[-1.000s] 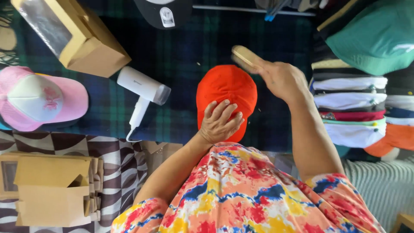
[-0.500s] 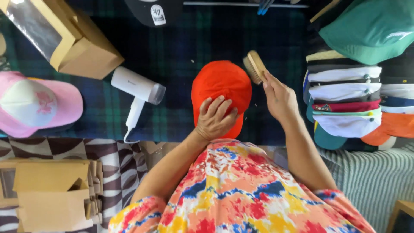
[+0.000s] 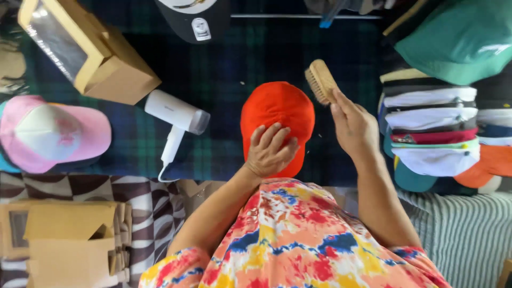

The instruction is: A person uses a wooden brush to clean or finish the surface of a red baseball cap, rotating it to reach all sides.

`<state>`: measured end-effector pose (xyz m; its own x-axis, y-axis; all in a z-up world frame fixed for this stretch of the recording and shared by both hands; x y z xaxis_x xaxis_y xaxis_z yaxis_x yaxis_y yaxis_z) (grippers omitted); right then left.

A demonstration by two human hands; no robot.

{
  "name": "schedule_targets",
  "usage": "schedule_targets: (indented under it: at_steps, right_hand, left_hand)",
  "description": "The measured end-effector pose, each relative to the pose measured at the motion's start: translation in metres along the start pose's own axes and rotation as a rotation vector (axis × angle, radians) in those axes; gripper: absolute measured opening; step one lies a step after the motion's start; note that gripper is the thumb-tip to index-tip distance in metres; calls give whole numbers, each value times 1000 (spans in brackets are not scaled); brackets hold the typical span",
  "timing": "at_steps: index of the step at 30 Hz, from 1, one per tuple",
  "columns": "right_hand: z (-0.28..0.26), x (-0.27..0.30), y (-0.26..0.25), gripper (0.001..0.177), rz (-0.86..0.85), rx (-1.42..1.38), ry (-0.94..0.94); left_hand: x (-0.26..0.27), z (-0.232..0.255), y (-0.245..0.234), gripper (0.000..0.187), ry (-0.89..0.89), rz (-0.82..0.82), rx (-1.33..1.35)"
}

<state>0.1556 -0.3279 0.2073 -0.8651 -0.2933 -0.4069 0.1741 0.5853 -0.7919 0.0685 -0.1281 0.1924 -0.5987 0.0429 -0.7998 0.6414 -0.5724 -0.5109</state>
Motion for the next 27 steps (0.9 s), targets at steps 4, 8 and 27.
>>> schedule_targets:
  at_steps: [4, 8, 27]
  right_hand:
    - [-45, -12, 3, 40, -70, 65, -182]
    - [45, 14, 66, 39, -171, -239, -7]
    - [62, 146, 120, 32, 12, -776, 1144]
  left_hand:
    - [1, -4, 2, 16, 23, -49, 44]
    - [15, -15, -3, 29, -114, -165, 22]
    - [221, -114, 30, 26, -1695, -588, 878]
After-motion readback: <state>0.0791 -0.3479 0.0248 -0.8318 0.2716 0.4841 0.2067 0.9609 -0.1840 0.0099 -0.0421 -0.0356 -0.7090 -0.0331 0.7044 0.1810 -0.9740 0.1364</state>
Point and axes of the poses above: each hand's wrist, its own x-axis away from the middle knuckle, its own y-axis out of the palm, z = x × y, the point moved 8 cm from there along -x, towards the middle knuckle, and after that the axes turned 9 degrees about -y, right-handed, at the moved point
